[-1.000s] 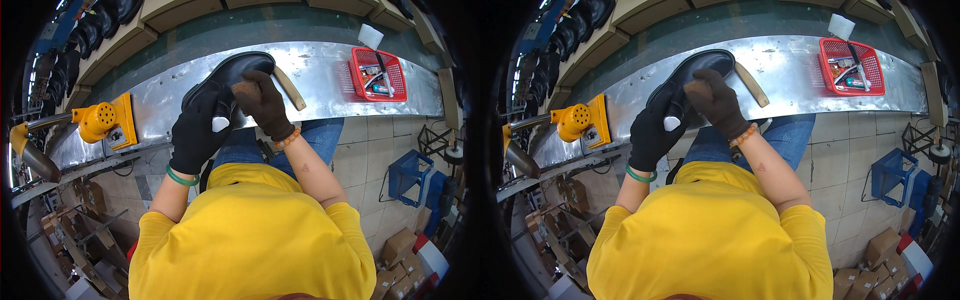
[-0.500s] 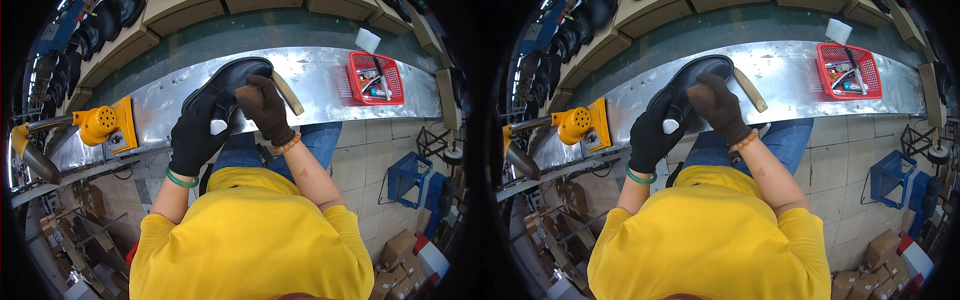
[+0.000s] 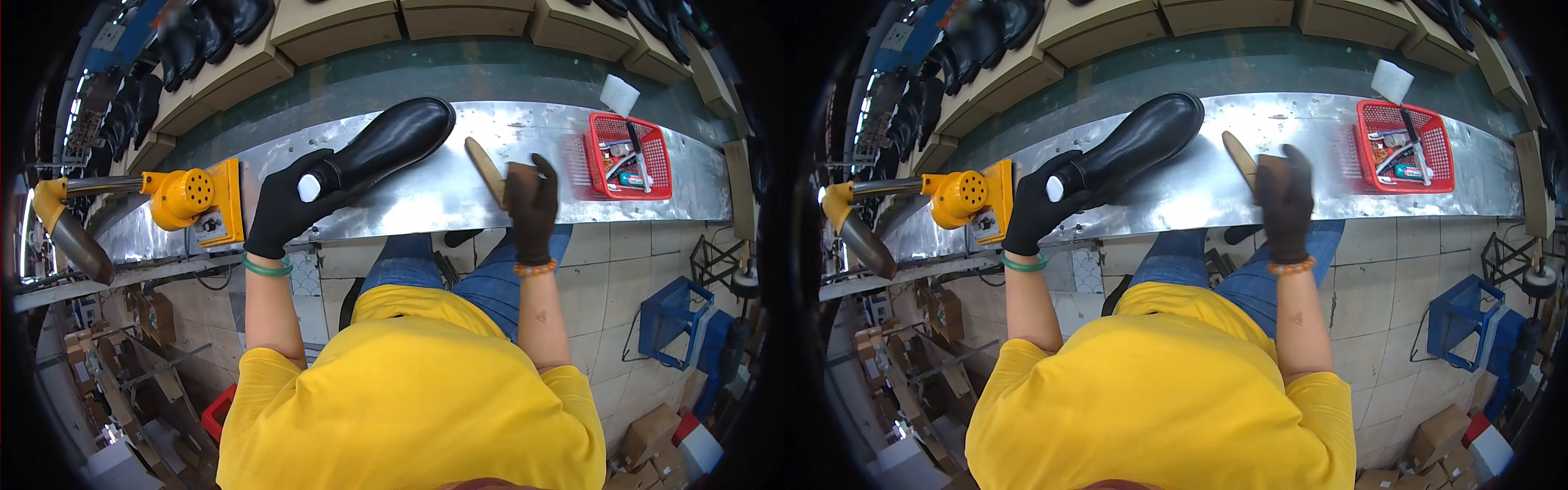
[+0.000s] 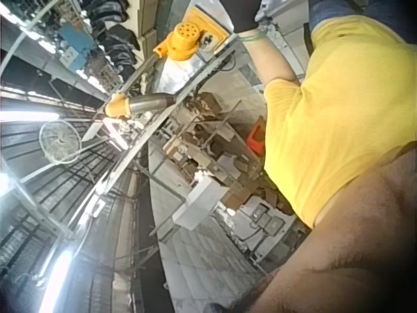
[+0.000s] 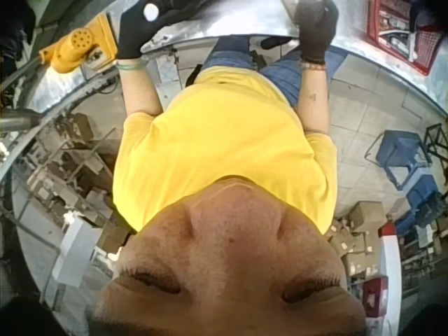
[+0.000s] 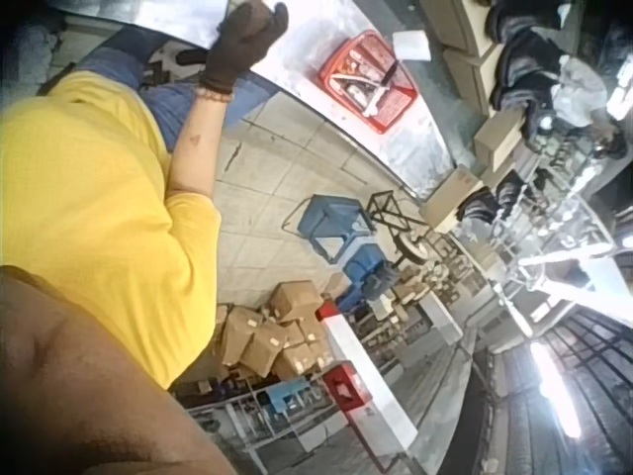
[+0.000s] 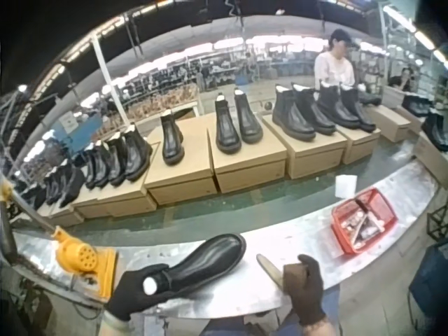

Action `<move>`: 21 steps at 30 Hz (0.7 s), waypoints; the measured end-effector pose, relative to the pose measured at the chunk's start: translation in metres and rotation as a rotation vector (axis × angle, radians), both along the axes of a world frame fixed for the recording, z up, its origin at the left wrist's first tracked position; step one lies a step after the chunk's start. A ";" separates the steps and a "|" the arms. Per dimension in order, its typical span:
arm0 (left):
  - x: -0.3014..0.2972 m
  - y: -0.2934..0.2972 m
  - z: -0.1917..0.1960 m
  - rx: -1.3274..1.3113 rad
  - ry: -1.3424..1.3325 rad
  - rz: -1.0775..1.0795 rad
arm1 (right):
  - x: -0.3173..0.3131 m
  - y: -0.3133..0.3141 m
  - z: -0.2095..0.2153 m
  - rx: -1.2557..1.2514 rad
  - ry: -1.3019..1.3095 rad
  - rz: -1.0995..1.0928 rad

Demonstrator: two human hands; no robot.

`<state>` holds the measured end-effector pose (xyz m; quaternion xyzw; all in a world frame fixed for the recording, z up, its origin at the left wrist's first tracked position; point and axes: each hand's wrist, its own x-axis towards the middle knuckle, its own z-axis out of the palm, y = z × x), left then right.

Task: The person polishes black leather boots using a wooden-handled brush and a small block. They pick up boots from a row of boxes, rub the surfaces, and place them back. The person also uses a yellow heat gun to treat the boots. The task is performed in a factory setting with other workers visible in the background.

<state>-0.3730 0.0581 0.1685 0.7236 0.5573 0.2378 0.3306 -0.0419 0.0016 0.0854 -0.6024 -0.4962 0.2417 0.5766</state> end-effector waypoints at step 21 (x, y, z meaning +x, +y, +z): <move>-0.020 -0.006 -0.002 0.011 -0.084 -0.088 | 0.121 0.043 0.036 0.138 -1.056 -0.434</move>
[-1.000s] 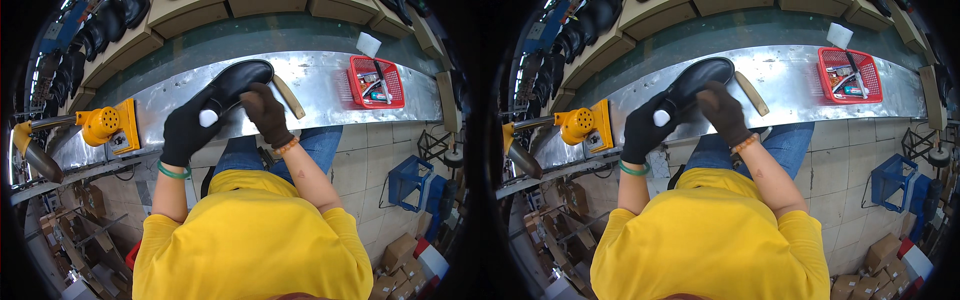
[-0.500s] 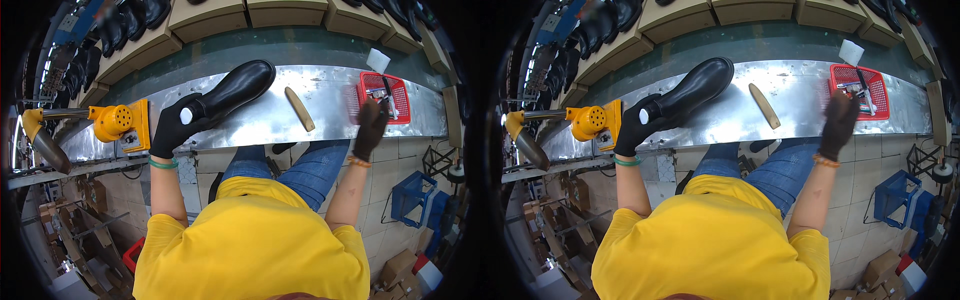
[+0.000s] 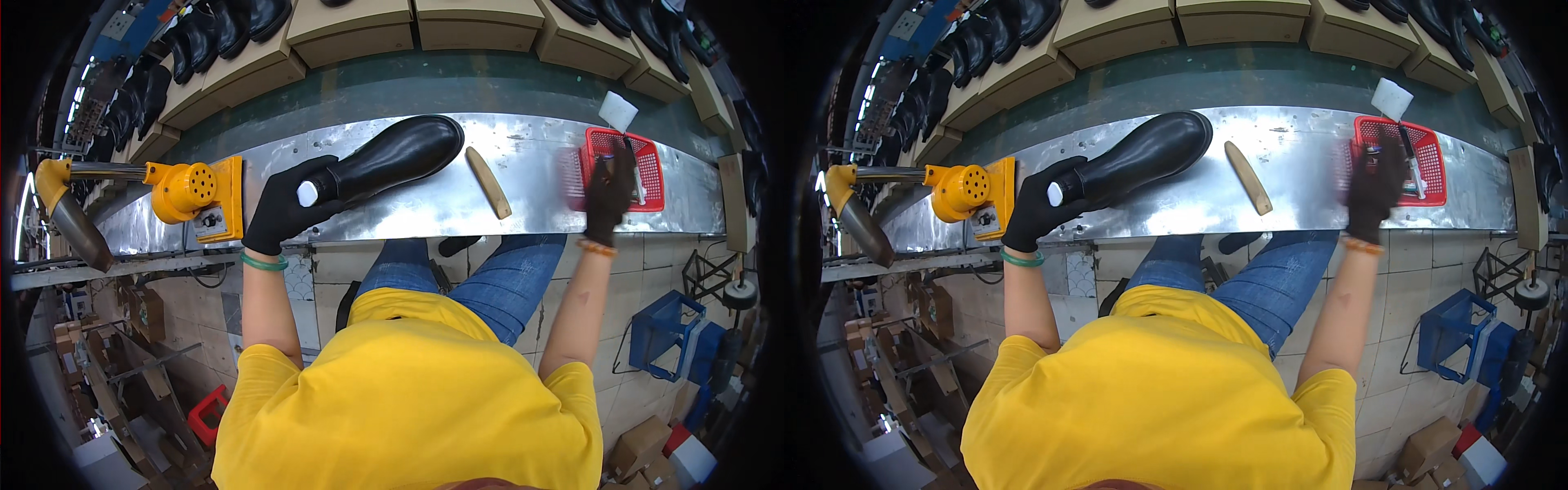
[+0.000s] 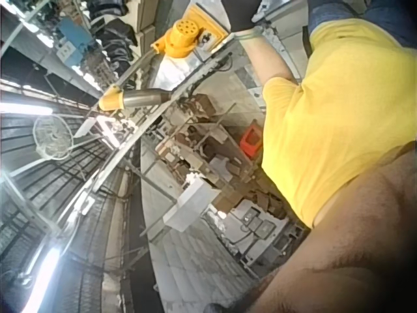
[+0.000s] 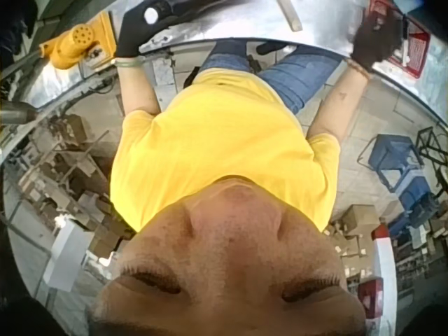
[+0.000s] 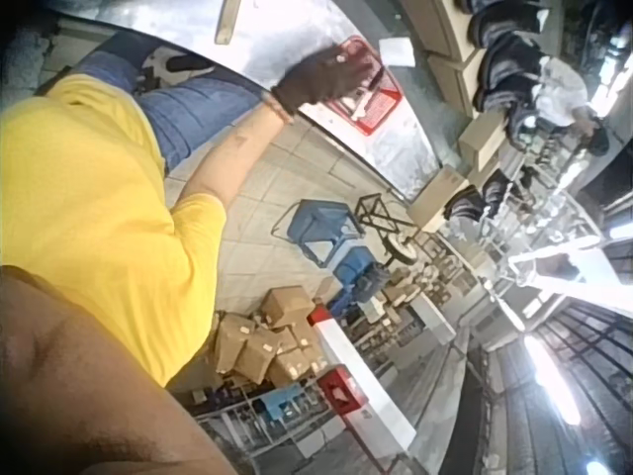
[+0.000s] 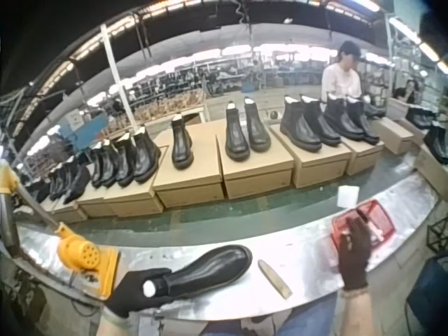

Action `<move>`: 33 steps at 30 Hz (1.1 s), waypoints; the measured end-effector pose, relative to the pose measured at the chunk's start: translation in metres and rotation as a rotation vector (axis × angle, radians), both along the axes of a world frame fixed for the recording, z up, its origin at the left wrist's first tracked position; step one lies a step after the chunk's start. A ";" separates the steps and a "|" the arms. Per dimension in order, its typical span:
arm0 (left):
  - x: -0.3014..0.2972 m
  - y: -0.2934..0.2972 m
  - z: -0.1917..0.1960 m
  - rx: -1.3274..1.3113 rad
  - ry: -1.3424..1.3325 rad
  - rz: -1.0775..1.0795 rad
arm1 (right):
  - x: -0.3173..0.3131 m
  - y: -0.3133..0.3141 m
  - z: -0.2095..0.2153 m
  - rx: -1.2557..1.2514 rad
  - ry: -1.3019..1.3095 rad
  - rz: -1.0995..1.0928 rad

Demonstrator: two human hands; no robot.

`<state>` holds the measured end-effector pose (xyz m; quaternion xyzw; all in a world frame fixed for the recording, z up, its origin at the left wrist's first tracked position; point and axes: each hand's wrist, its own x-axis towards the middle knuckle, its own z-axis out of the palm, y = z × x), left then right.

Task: The person polishes black leather boots using a wooden-handled brush and a small block. They pick up boots from a row of boxes, rub the surfaces, and place them back. The person also uses a yellow heat gun to treat the boots. The task is performed in a factory setting with other workers visible in the background.

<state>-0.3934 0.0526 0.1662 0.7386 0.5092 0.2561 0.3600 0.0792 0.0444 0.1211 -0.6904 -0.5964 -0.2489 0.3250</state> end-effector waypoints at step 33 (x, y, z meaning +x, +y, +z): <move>-0.018 0.013 -0.013 0.130 -0.081 0.031 | -0.237 0.021 0.014 -0.429 -0.055 0.377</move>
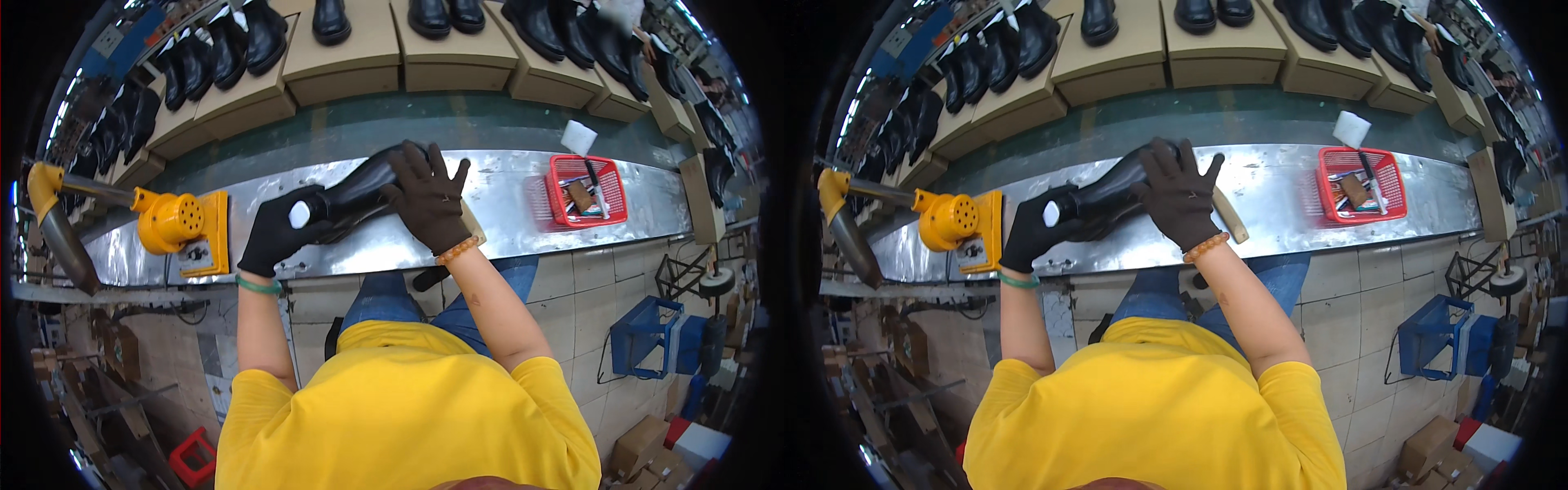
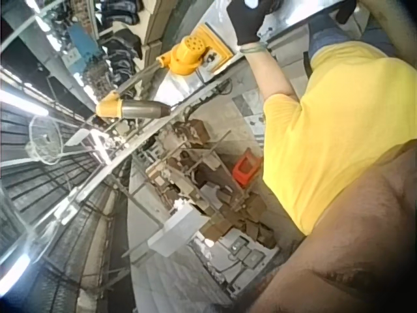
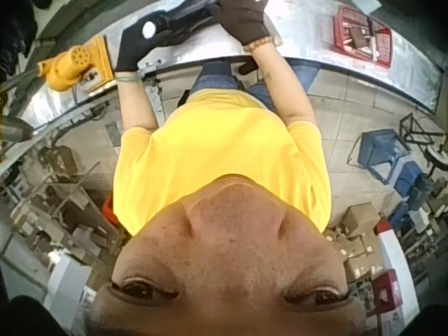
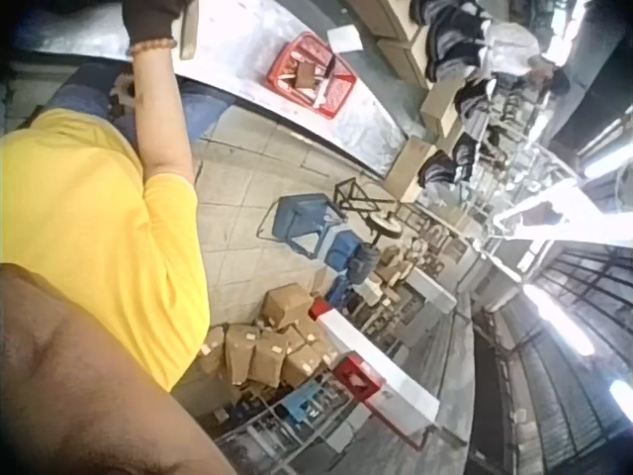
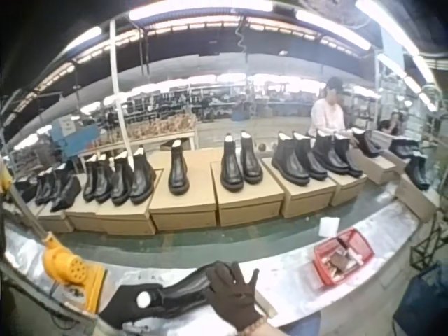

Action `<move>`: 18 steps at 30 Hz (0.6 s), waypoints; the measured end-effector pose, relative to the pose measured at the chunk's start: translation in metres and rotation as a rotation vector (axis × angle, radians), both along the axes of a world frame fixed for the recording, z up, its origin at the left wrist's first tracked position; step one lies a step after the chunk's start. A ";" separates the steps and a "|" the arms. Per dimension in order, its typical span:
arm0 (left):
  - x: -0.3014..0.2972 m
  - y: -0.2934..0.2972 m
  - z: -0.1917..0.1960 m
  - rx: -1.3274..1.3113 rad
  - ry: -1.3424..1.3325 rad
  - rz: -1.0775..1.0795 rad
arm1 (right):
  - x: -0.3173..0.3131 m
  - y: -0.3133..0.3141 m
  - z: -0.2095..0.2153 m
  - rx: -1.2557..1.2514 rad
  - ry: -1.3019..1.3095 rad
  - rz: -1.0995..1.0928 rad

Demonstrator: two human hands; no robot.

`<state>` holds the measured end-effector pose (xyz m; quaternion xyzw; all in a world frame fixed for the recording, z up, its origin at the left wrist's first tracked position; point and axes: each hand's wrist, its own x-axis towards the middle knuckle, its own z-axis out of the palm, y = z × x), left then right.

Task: The person polishes black leather boots using a wooden-handled brush and a small block. They pick up boots from a row of boxes, rub the surfaces, and place them back. The person also uses a yellow heat gun to treat the boots. The task is performed in a factory setting with other workers visible in the background.

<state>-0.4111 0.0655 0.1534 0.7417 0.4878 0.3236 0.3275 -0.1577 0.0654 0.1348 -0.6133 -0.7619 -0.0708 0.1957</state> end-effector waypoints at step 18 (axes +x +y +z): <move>0.040 -0.021 0.008 0.453 0.480 0.237 | 0.063 -0.023 -0.032 -0.827 1.493 -0.068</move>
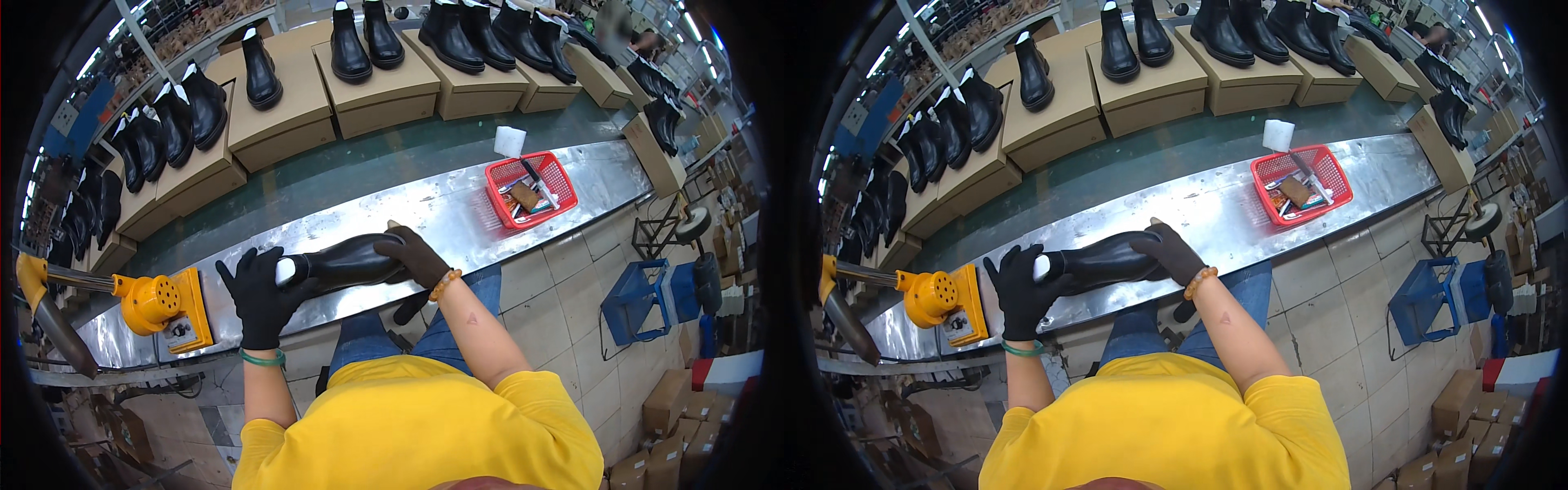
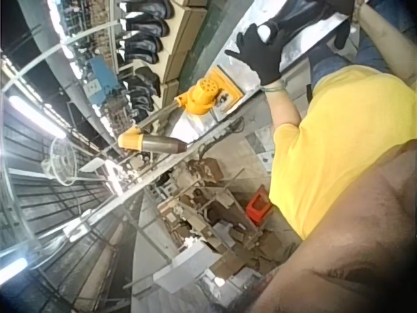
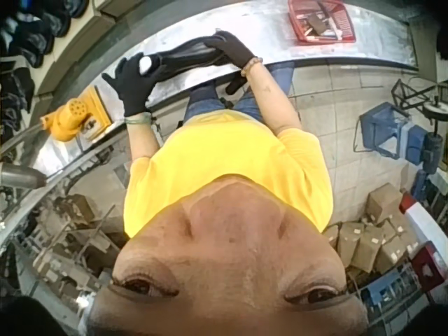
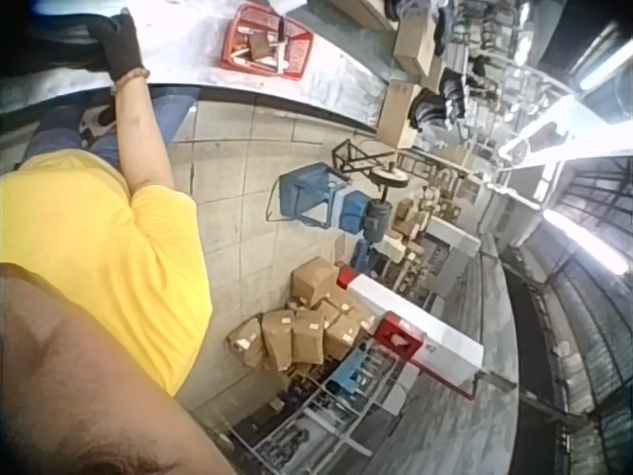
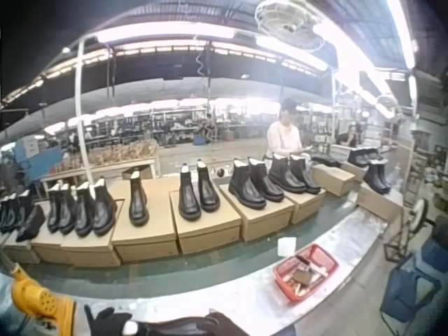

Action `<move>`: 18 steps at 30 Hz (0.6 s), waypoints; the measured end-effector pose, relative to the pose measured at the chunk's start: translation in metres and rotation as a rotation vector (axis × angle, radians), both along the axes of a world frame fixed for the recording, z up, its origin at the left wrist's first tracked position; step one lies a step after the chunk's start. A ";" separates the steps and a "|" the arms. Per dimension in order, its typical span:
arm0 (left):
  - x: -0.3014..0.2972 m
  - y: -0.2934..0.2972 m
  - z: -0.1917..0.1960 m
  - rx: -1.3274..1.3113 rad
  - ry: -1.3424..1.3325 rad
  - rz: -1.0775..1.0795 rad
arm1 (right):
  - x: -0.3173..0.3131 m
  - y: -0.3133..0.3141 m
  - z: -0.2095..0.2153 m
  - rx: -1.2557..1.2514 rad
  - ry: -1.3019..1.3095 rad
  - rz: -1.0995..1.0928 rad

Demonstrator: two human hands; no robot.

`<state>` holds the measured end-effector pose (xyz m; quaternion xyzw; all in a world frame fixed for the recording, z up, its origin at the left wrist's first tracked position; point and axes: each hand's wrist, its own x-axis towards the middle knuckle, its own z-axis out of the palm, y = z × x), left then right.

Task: The person polishes black leather boots using a wooden-handled brush and a small block. They pick up boots from a row of boxes, rub the surfaces, and place them back. The person also uses a yellow heat gun to treat the boots. The task is performed in a factory setting with other workers visible in the background.

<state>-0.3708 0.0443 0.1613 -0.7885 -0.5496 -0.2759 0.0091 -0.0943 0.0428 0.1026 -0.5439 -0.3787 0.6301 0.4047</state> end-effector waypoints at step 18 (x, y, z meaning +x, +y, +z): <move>0.025 -0.078 -0.075 0.028 -0.485 -0.208 | -0.018 -0.043 -0.031 0.042 0.288 -0.281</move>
